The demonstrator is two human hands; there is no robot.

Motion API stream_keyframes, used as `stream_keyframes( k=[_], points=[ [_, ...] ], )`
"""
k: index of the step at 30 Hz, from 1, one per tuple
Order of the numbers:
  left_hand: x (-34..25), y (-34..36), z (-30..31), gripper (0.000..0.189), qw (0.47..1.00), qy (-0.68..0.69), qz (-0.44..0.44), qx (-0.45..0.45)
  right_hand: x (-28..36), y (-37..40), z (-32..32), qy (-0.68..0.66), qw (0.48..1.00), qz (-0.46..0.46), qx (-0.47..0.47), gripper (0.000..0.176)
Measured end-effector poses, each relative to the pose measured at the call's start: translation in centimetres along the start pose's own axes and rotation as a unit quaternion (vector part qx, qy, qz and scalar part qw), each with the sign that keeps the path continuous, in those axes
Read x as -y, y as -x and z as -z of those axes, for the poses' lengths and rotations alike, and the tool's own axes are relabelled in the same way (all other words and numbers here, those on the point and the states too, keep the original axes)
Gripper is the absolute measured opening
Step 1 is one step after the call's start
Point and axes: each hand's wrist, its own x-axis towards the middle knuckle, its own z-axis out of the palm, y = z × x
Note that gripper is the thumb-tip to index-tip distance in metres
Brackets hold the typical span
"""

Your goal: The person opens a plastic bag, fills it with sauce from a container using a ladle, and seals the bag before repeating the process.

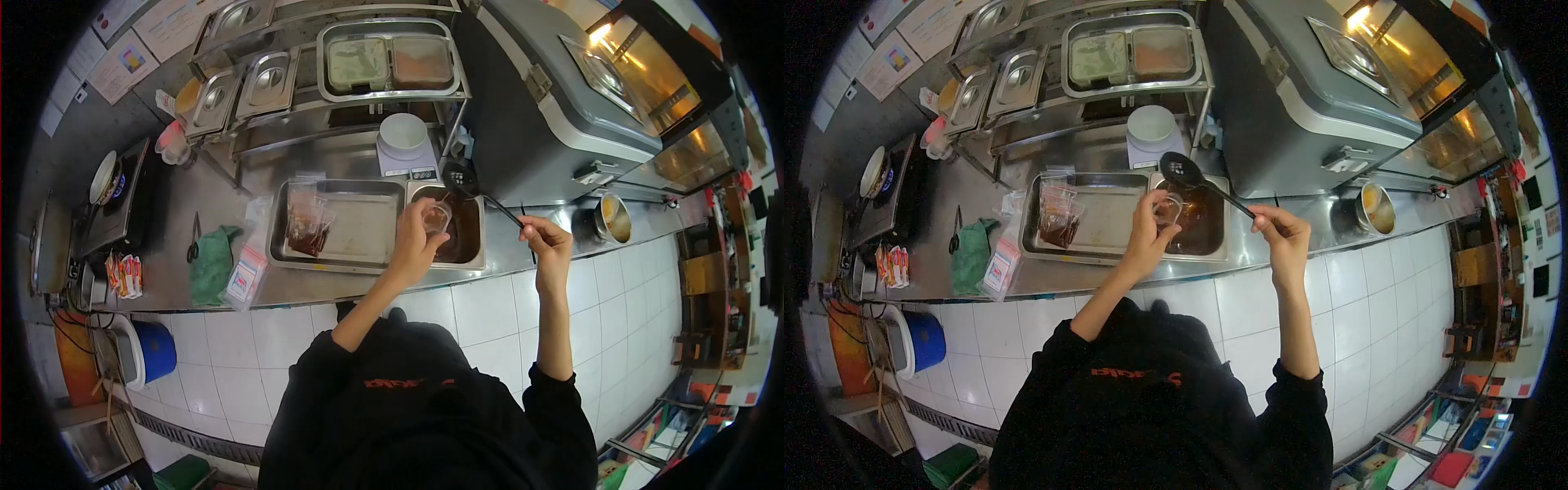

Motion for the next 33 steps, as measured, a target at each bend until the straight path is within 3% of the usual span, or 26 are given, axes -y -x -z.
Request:
stream_keyframes(
  k=[6, 9, 10, 11, 12, 13, 15, 17, 23, 25, 26, 27, 29, 33],
  points=[
    [-0.5, 0.7, 0.1, 0.057, 0.999, 0.028, 0.024, -0.020, -5.3, 0.1, 1.9, -0.004, 0.998, -0.030, -0.063, 0.014],
    [-1.6, 0.3, 0.5, 0.056, 1.000, -0.010, 0.011, -0.023, -8.5, 0.3, 1.8, 0.069, 0.995, 0.024, -0.074, 0.012],
    [-1.7, 0.3, 0.5, 0.057, 1.000, -0.021, -0.001, -0.021, -8.4, 0.7, 1.1, 0.248, 0.967, 0.038, -0.050, 0.012],
    [-1.9, 0.2, 0.4, 0.057, 0.999, -0.032, -0.013, -0.019, -8.4, 1.2, 0.4, 0.419, 0.906, 0.051, -0.025, 0.011],
    [-2.1, 0.1, 0.3, 0.057, 0.999, -0.031, -0.014, -0.017, -8.6, 1.6, -0.3, 0.445, 0.889, 0.106, -0.033, 0.014],
    [-2.3, 0.0, 0.1, 0.056, 0.999, -0.044, -0.027, -0.015, -8.0, 1.7, -1.1, 0.444, 0.889, 0.106, -0.034, 0.014],
    [-2.7, 0.1, -0.3, 0.056, 0.998, -0.057, -0.039, -0.012, -6.1, 2.0, -2.9, 0.296, 0.936, 0.190, 0.027, 0.022],
    [-3.2, 0.3, -0.8, 0.057, 0.983, -0.159, -0.096, 0.002, -3.9, 2.8, -4.7, 0.138, 0.985, 0.084, 0.059, 0.031],
    [-4.6, 0.7, -0.8, 0.054, 0.988, -0.144, -0.050, 0.017, -4.1, 2.6, -6.4, 0.140, 0.986, 0.092, -0.005, 0.014],
    [-4.2, 1.0, -0.2, 0.048, 1.000, -0.018, 0.011, -0.007, -3.9, 2.9, -6.1, 0.101, 0.993, 0.065, -0.010, 0.010],
    [-3.2, 1.1, -0.2, 0.035, 0.986, 0.146, 0.072, -0.030, -3.7, 3.0, -5.9, 0.103, 0.990, 0.095, -0.012, 0.009],
    [-2.9, 0.8, 0.6, 0.019, 0.987, 0.143, 0.061, -0.029, -3.6, 3.1, -5.6, 0.102, 0.990, 0.096, -0.011, 0.009],
    [-3.3, 0.7, 1.4, 0.010, 0.993, 0.088, 0.064, -0.050, -3.4, 3.5, -5.1, 0.136, 0.983, 0.121, 0.028, 0.010],
    [-4.2, 0.7, 1.5, 0.007, 0.991, 0.095, 0.027, -0.086, -2.8, 3.8, -5.4, 0.141, 0.980, 0.138, 0.035, 0.008]
  ],
)
